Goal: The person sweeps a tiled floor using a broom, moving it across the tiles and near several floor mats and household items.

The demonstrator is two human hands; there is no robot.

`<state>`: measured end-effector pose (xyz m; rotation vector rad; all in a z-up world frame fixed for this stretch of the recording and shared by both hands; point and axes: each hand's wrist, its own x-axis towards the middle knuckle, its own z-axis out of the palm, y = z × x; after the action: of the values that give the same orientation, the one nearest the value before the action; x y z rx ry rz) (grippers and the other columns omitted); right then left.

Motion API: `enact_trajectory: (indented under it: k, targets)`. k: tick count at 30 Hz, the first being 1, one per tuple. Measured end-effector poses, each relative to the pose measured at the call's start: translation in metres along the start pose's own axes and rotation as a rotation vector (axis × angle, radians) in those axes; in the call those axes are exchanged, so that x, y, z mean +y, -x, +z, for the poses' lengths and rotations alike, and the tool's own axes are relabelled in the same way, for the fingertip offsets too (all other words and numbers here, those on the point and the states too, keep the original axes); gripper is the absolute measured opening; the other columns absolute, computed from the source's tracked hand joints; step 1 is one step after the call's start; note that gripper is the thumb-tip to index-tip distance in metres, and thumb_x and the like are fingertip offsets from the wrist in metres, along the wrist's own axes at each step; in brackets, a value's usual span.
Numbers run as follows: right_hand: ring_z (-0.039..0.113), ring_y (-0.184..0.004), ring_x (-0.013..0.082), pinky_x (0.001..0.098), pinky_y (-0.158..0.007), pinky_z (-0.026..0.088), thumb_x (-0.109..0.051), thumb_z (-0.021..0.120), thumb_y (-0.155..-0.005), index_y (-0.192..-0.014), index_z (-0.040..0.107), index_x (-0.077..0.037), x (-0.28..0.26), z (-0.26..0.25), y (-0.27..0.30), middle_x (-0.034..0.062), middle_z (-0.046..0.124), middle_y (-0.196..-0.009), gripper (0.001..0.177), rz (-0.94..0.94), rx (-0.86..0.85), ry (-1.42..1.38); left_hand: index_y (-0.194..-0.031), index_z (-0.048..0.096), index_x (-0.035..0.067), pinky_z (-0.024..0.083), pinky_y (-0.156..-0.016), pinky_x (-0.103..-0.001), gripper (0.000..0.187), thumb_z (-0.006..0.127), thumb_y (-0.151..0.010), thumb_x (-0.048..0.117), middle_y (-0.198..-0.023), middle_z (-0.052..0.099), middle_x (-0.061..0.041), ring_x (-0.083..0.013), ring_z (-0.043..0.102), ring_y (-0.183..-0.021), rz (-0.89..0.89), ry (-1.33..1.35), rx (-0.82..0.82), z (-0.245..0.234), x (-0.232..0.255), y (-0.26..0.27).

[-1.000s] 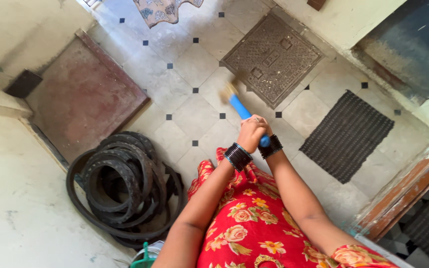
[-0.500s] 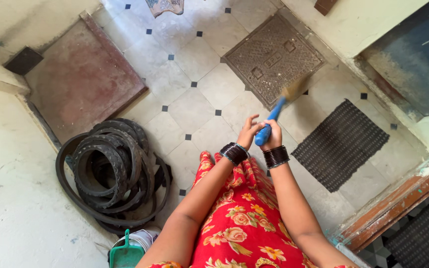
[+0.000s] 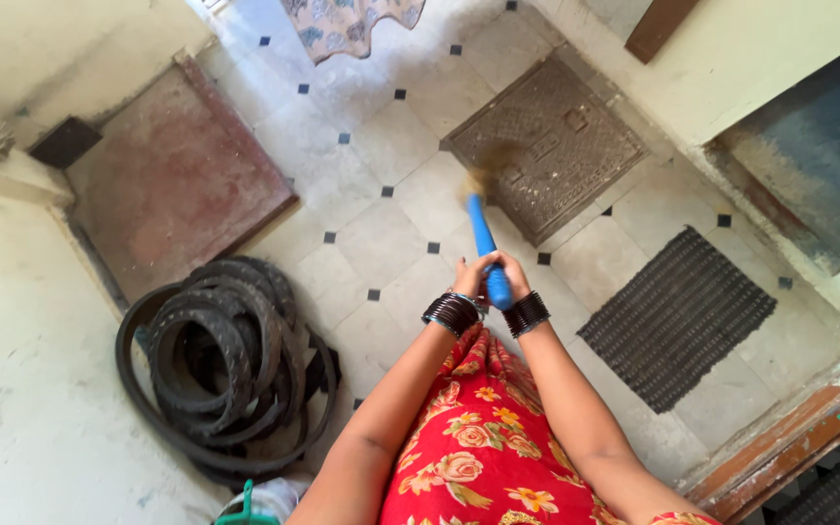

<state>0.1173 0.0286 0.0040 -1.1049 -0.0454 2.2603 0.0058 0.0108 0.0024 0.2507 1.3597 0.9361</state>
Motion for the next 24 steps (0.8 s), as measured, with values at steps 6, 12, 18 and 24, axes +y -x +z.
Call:
enact_trajectory:
  k: [6,12,18,24]
  targets:
    - [0.059,-0.059,0.0139,0.0258,-0.055,0.049,-0.041,0.056,-0.102,-0.092,0.066,0.002,-0.052,-0.005,-0.005,0.0045,0.061,-0.069,0.045,-0.337,-0.27,-0.055,-0.124,0.049,-0.008,0.055,-0.061,-0.031,0.085,0.089,-0.071,0.045,-0.092,0.062,-0.013,-0.0161,0.061,-0.07,0.306,-0.074,-0.1,0.066,0.042,-0.017]
    - [0.06,-0.055,0.0154,0.0271,-0.05,0.051,-0.044,0.051,-0.099,-0.099,0.065,-0.003,-0.088,-0.01,-0.002,0.0042,0.062,-0.068,0.043,-0.337,-0.041,-0.072,-0.102,0.062,0.001,0.045,-0.049,-0.031,0.064,0.083,-0.074,0.054,-0.077,0.06,-0.009,-0.0182,0.056,-0.06,0.016,-0.202,-0.323,0.092,0.068,-0.037]
    - [0.068,-0.084,0.0218,0.0403,-0.075,0.059,-0.034,0.046,-0.104,-0.104,0.056,-0.005,-0.105,-0.007,0.0,0.0099,0.066,-0.094,0.031,-0.437,0.193,-0.073,-0.098,0.068,0.004,0.057,-0.061,-0.033,0.056,0.084,-0.076,0.053,-0.086,0.068,-0.007,-0.0173,0.065,-0.069,-0.324,-0.017,-0.53,0.098,0.065,-0.061]
    - [0.07,-0.084,0.0269,0.0405,-0.079,0.061,-0.037,0.038,-0.099,-0.096,0.058,0.001,-0.095,0.033,-0.031,0.017,0.069,-0.093,0.043,-0.192,0.153,-0.1,-0.104,0.068,-0.001,0.059,-0.068,-0.035,0.061,0.088,-0.071,0.046,-0.092,0.071,-0.011,-0.0212,0.068,-0.076,-0.266,0.064,-0.329,0.067,0.079,-0.072]
